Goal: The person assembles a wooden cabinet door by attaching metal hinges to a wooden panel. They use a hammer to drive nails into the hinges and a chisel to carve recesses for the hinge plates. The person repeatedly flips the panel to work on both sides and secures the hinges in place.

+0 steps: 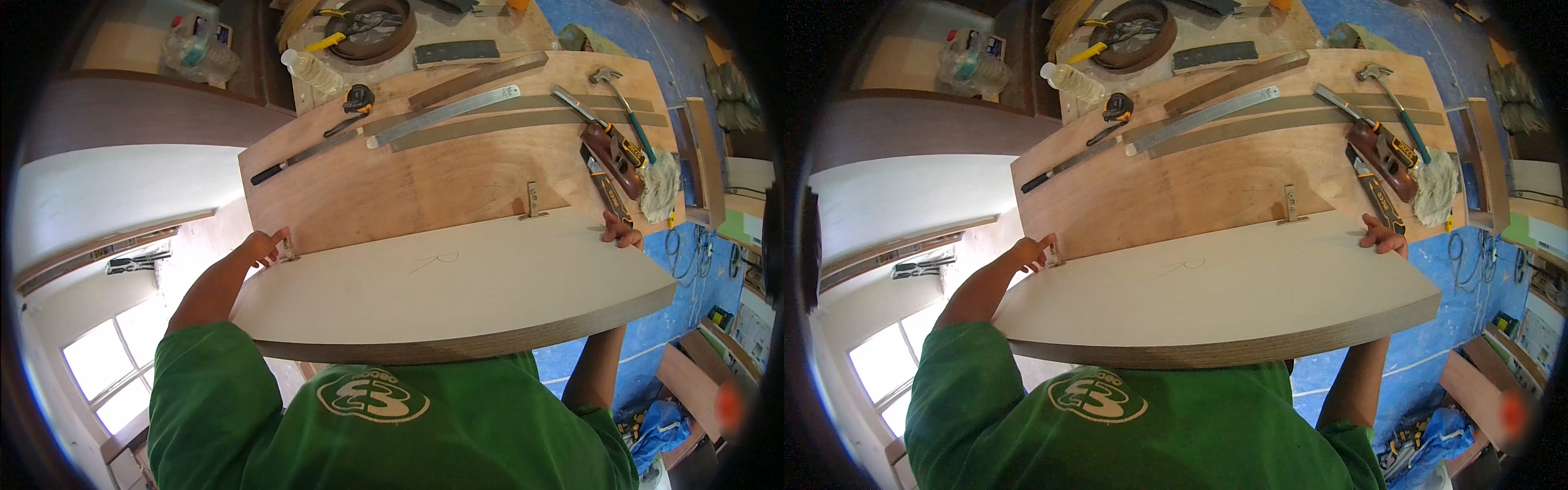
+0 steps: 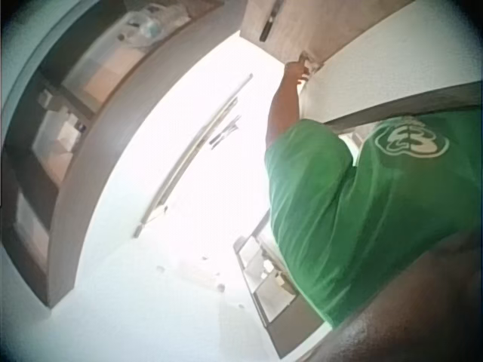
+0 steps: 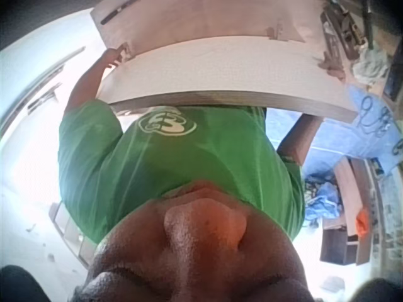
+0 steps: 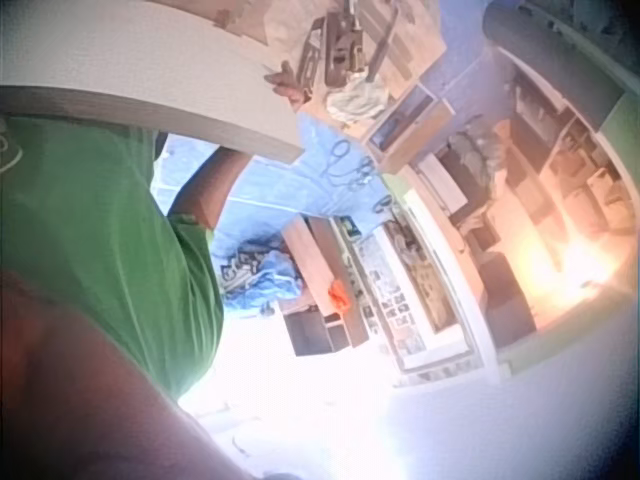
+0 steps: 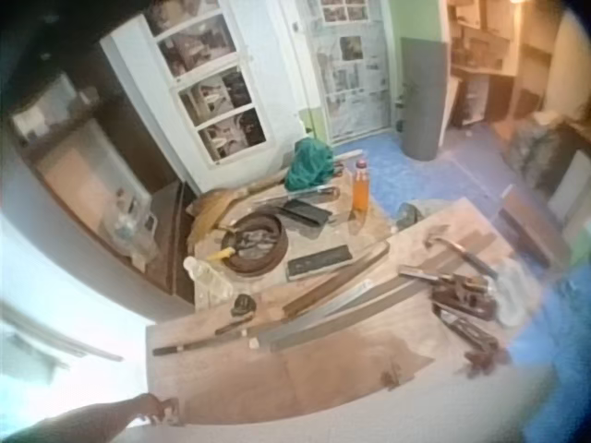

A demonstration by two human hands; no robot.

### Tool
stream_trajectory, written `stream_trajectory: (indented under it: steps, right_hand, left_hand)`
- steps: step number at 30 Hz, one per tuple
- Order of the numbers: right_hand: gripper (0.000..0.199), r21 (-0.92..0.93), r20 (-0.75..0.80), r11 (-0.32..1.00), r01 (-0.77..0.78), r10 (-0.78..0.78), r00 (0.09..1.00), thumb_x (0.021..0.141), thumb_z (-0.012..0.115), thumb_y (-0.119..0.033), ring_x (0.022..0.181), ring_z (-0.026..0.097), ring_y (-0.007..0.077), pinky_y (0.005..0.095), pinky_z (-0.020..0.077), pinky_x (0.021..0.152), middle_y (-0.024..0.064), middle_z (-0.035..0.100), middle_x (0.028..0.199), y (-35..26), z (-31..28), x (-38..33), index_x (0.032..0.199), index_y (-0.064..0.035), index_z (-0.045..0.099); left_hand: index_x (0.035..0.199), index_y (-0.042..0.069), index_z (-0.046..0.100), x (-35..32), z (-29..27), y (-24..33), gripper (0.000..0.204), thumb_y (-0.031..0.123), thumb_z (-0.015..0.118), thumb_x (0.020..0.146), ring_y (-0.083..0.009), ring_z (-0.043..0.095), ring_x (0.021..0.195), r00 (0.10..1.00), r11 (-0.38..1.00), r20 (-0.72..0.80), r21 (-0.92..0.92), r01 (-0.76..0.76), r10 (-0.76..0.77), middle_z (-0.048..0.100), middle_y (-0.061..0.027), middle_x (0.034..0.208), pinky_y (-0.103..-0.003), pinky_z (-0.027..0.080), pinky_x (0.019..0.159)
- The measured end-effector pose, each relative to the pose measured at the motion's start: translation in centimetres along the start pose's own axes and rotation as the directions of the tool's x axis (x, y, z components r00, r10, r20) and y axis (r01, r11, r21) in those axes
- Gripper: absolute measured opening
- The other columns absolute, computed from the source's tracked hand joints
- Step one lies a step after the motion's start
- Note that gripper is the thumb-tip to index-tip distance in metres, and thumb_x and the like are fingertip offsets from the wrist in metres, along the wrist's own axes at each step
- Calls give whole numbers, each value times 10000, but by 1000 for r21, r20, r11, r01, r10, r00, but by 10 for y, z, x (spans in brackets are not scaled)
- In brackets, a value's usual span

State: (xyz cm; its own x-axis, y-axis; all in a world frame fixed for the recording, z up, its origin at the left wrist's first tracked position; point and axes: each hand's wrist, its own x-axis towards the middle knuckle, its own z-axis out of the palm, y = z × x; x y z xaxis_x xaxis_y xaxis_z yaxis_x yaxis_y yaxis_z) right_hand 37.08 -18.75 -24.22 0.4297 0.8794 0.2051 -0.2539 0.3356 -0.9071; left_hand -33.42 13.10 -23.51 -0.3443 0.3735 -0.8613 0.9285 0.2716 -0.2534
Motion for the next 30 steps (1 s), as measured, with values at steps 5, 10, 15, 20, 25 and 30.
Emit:
stream_trajectory:
  steps: [5, 10, 15, 20, 25, 30]
  right_hand:
    - [239, 30, 40, 999, 13, -14, 999, 947, 758, -328, 1330, 556, 346, 531, 190, 1282, 140, 676, 973, 4, -4, 1, 957, -133, 621]
    - [258, 58, 7, 997, 43, -44, 999, 945, 758, -356, 1295, 580, 320, 532, 154, 1291, 134, 679, 951, 0, 9, -3, 940, -144, 610]
    - [247, 48, -9, 999, 3, -3, 1000, 958, 740, -333, 1261, 596, 281, 535, 95, 1306, 133, 677, 987, -5, 9, -11, 902, -156, 577]
    - [199, 77, -101, 983, -165, 173, 980, 976, 712, -279, 1283, 594, 322, 561, 283, 1258, 203, 666, 1209, -27, 16, -25, 1015, -89, 669]
    - [341, 108, -15, 921, -375, 379, 925, 987, 695, -241, 1331, 568, 405, 547, 555, 1047, 247, 565, 1459, -74, 27, -16, 1230, -2, 713]
    - [313, -39, -199, 821, -570, 553, 809, 1000, 651, -256, 1124, 661, 311, 430, 561, 979, 185, 661, 1257, -116, 53, 24, 1168, 4, 702]
  left_hand:
    - [894, 22, 755, 3, 3, 0, 984, 962, 482, 791, -282, 749, 832, 997, 1000, -77, 1, 10, -10, 778, -99, 946, -473, 570, 721]
    - [765, -3, 742, 16, 18, -6, 1071, 1011, 395, 771, -265, 733, 766, 986, 999, -167, 50, -12, 20, 765, -139, 842, -432, 579, 719]
    - [682, -7, 708, 33, 33, -16, 1085, 1009, 342, 792, -299, 729, 762, 966, 997, -255, 78, -13, 33, 741, -173, 779, -420, 570, 755]
    - [1080, -84, 742, 41, 36, -55, 1170, 963, 268, 863, -397, 713, 1008, 897, 963, -367, 200, -183, 246, 719, -303, 1081, -437, 546, 938]
    - [1200, -54, 720, -19, 20, -76, 1101, 943, 408, 851, -416, 691, 1090, 994, 997, -74, 10, 80, -79, 710, -282, 1177, -539, 537, 943]
    - [1173, -21, 728, -66, 24, -51, 914, 823, 480, 928, -355, 703, 1090, 970, 970, 216, -189, 154, -112, 706, -258, 1188, -487, 555, 933]
